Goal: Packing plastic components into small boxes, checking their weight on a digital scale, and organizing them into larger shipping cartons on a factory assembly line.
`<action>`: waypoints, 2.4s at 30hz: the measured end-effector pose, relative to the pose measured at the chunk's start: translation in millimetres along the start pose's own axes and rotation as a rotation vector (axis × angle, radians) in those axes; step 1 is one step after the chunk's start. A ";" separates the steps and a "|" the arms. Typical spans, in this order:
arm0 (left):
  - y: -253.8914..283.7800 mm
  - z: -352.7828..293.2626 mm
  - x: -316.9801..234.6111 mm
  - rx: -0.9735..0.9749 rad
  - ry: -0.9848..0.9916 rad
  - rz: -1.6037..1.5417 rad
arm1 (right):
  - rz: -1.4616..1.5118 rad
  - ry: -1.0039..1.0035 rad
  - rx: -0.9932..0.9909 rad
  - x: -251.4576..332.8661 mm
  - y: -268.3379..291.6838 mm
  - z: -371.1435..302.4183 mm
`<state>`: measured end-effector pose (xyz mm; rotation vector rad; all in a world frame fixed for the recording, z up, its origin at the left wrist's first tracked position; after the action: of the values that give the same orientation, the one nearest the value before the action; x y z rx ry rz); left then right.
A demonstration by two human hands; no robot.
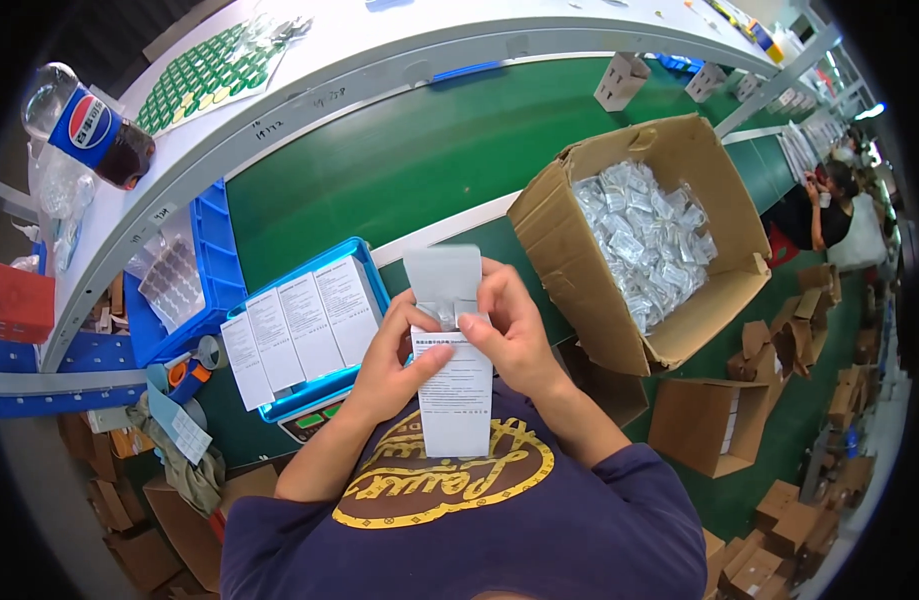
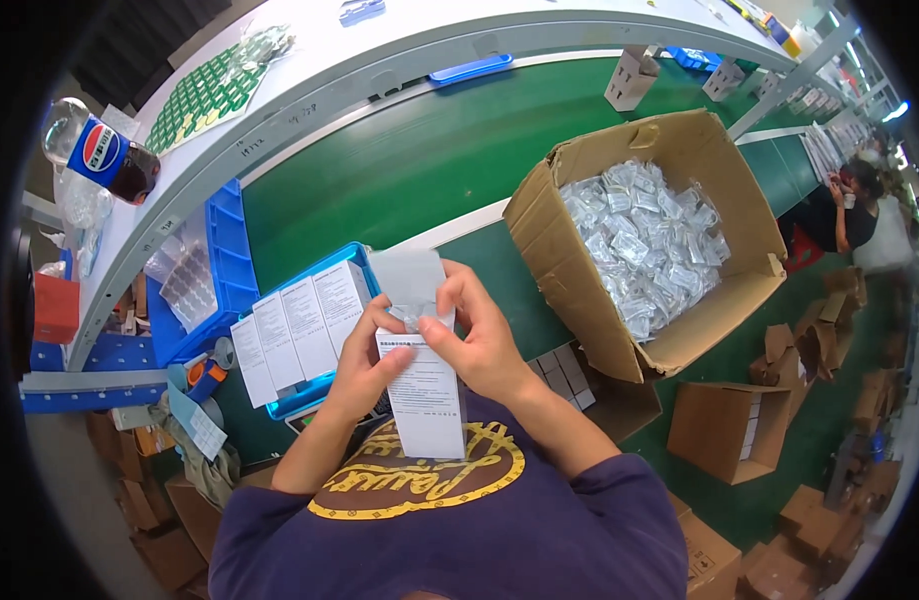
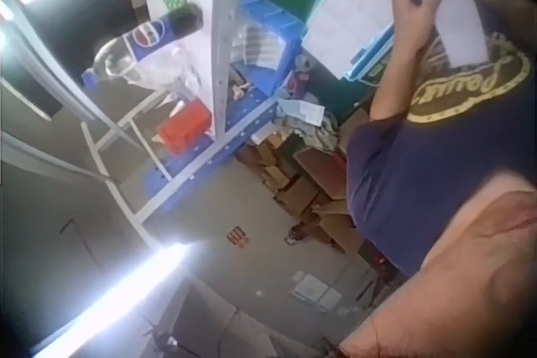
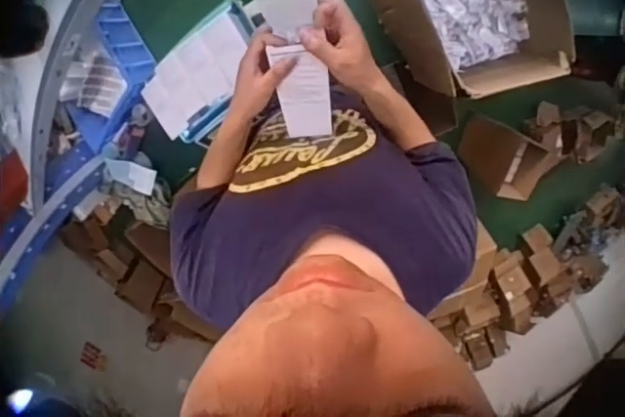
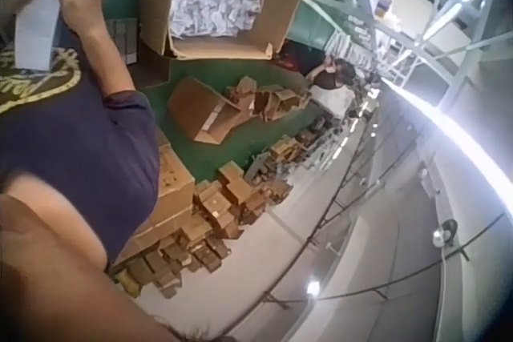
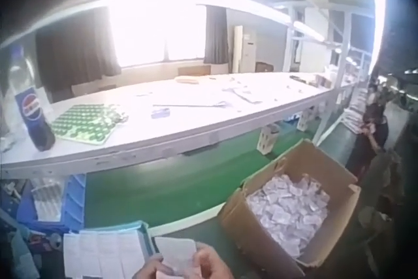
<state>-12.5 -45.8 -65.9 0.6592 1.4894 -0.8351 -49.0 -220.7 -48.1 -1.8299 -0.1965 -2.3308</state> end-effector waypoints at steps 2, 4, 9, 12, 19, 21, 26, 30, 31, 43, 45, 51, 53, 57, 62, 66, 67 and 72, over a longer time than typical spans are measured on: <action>-5.0 3.5 -8.7 0.003 0.015 -0.045 | 0.283 0.050 -0.076 -0.4 1.7 0.8; -6.7 6.2 -10.4 -0.004 0.033 -0.086 | 0.162 -0.027 0.113 -10.2 16.2 -1.5; -23.1 1.8 -0.2 -0.228 -0.213 0.023 | 0.100 -0.183 0.173 6.5 17.6 4.6; -22.3 4.7 7.9 -0.245 -0.343 -0.084 | 0.114 -0.036 0.176 1.1 15.3 4.9; -10.3 -11.0 24.0 -0.133 -0.238 0.083 | -0.157 -0.071 0.339 -6.6 26.5 -2.0; -8.3 -12.2 21.8 -0.136 -0.187 0.097 | 0.102 -0.238 0.345 -7.9 29.3 0.0; -10.4 -12.8 5.9 -0.179 -0.137 0.101 | 0.305 -0.362 0.172 -5.7 9.6 2.0; -8.0 -17.9 4.5 -0.198 -0.140 0.059 | 0.011 -0.146 0.319 -15.6 18.5 -1.3; -8.3 -20.6 4.9 -0.182 -0.140 0.074 | 0.013 -0.148 0.321 -13.1 20.8 -1.8; -4.3 -21.1 -3.1 -0.154 -0.135 0.054 | 0.006 -0.059 0.359 -5.6 12.0 17.6; -3.2 -24.2 -1.8 -0.154 -0.144 0.033 | -0.027 -0.076 0.415 -4.1 18.7 14.1; -4.8 -23.4 5.7 -0.175 -0.144 -0.017 | -0.021 -0.145 0.585 -7.8 40.0 11.6; -2.8 -21.5 3.5 -0.088 -0.202 0.132 | 0.021 -0.166 0.612 -9.2 39.6 13.1; 2.1 -33.3 4.8 -0.228 -0.188 -0.007 | 0.030 -0.175 0.467 -14.1 13.1 4.9; 83.9 -78.9 7.9 -0.739 -0.177 0.115 | 0.318 -0.326 0.410 -31.0 -22.0 -16.9; 158.1 -108.2 7.0 -0.909 0.151 0.411 | -0.174 -0.221 0.446 -40.7 -36.5 10.8; 172.2 -109.0 15.6 -0.847 0.209 0.684 | -0.150 -0.257 0.428 -49.9 -37.4 17.5; 188.7 -123.7 28.6 -0.740 0.425 0.675 | -0.192 -0.361 0.403 -67.6 -32.5 25.0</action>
<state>65.8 161.5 -117.3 0.7163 1.6423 0.3951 -16.6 -180.2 -107.8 -2.0610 -0.8545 -1.8590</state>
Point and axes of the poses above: each hand's wrist, its own z-axis towards the middle knuckle, its own y-axis out of the back of the hand, x = y × z, the point moved 1 cm from there along z, towards the middle knuckle, and after that the axes turned 14 degrees about x, right-handed, at the moved point
